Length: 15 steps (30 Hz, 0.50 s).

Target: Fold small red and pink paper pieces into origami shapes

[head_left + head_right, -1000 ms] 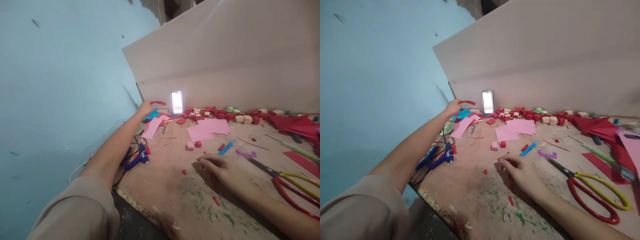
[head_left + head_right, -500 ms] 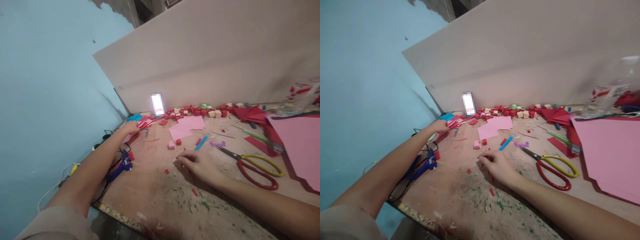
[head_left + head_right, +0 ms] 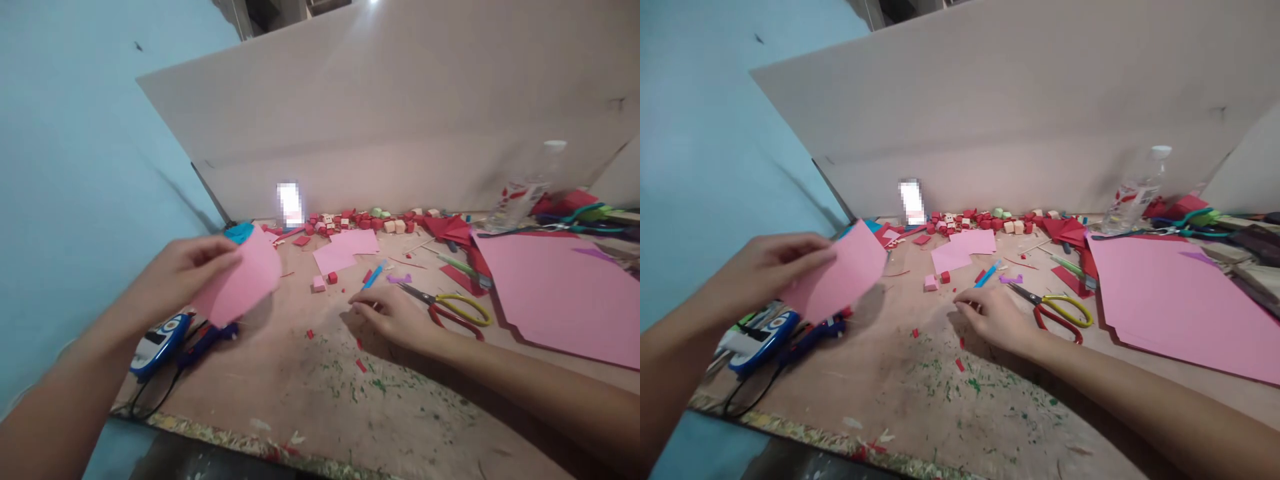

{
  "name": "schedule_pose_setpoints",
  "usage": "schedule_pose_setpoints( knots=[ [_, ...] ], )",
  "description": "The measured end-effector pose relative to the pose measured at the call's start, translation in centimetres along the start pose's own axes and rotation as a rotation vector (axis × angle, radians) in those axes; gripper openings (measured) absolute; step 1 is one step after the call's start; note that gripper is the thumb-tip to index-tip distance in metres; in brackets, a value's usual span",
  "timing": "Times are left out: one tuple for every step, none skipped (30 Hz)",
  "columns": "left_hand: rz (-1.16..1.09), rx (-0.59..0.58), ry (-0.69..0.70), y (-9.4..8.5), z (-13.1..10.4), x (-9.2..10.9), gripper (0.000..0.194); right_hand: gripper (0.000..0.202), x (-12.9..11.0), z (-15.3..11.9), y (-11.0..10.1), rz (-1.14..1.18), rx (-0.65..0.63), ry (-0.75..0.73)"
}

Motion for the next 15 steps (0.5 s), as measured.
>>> schedule_pose_setpoints(
  knots=[
    [-0.131, -0.06, 0.002, 1.2, -1.5, -0.1, 0.031, 0.026, 0.3, -0.4, -1.0, -0.087, 0.042, -0.007],
    [-0.224, -0.144, 0.0, 2.8, -2.8, -0.3, 0.032, 0.026, 0.7, -0.8, -1.9, -0.175, 0.072, -0.003],
    [-0.298, -0.257, -0.011, 4.8, -4.0, -0.5, 0.034, 0.028, 1.1, -1.2, -2.8, -0.271, 0.089, 0.007],
    [-0.347, -0.343, -0.04, 6.8, -4.9, -0.9, 0.034, 0.029, 1.5, -1.5, -3.8, -0.374, 0.108, 0.011],
    [-0.365, -0.386, -0.058, 8.6, -5.6, -1.2, 0.036, 0.028, 1.9, -1.9, -4.7, -0.423, 0.116, 0.021],
    [-0.35, -0.407, -0.059, 10.3, -6.0, -1.6, 0.038, 0.028, 2.4, -2.2, -5.6, -0.461, 0.123, 0.038],
    [-0.319, -0.42, -0.037, 11.7, -6.3, -1.8, 0.037, 0.03, 2.9, -2.6, -6.5, -0.514, 0.123, 0.06],
    [-0.262, -0.397, 0.003, 12.9, -6.4, -1.9, 0.037, 0.031, 3.4, -2.9, -7.5, -0.57, 0.139, 0.096],
    [-0.186, -0.389, 0.087, 13.8, -6.5, -1.9, 0.037, 0.032, 4.0, -3.2, -8.5, -0.609, 0.158, 0.133],
    [-0.112, -0.335, 0.167, 14.2, -6.5, -1.8, 0.037, 0.033, 4.6, -3.5, -9.6, -0.647, 0.176, 0.17],
    [-0.036, -0.275, 0.242, 14.3, -6.6, -1.7, 0.038, 0.032, 5.2, -3.9, -10.7, -0.686, 0.195, 0.208],
    [0.038, -0.212, 0.311, 14.2, -6.8, -1.6, 0.038, 0.032, 5.7, -4.2, -11.7, -0.722, 0.201, 0.236],
    [0.105, -0.149, 0.371, 13.8, -7.1, -1.5, 0.037, 0.032, 6.3, -4.4, -12.8, -0.754, 0.206, 0.257],
    [0.163, -0.11, 0.432, 13.4, -7.6, -1.3, 0.035, 0.033, 6.8, -4.7, -13.8, -0.784, 0.209, 0.28],
    [0.206, -0.096, 0.492, 13.1, -8.1, -1.2, 0.034, 0.034, 7.4, -4.9, -14.8, -0.811, 0.215, 0.302]
  ],
)
Point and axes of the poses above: each hand's wrist, its own z-axis towards the middle knuckle, its own y-axis out of the palm, x = y × z, the point moved 6 cm from there along z, towards the middle knuckle, and after that the axes turned 1 degree about x, right-handed, at the moved point
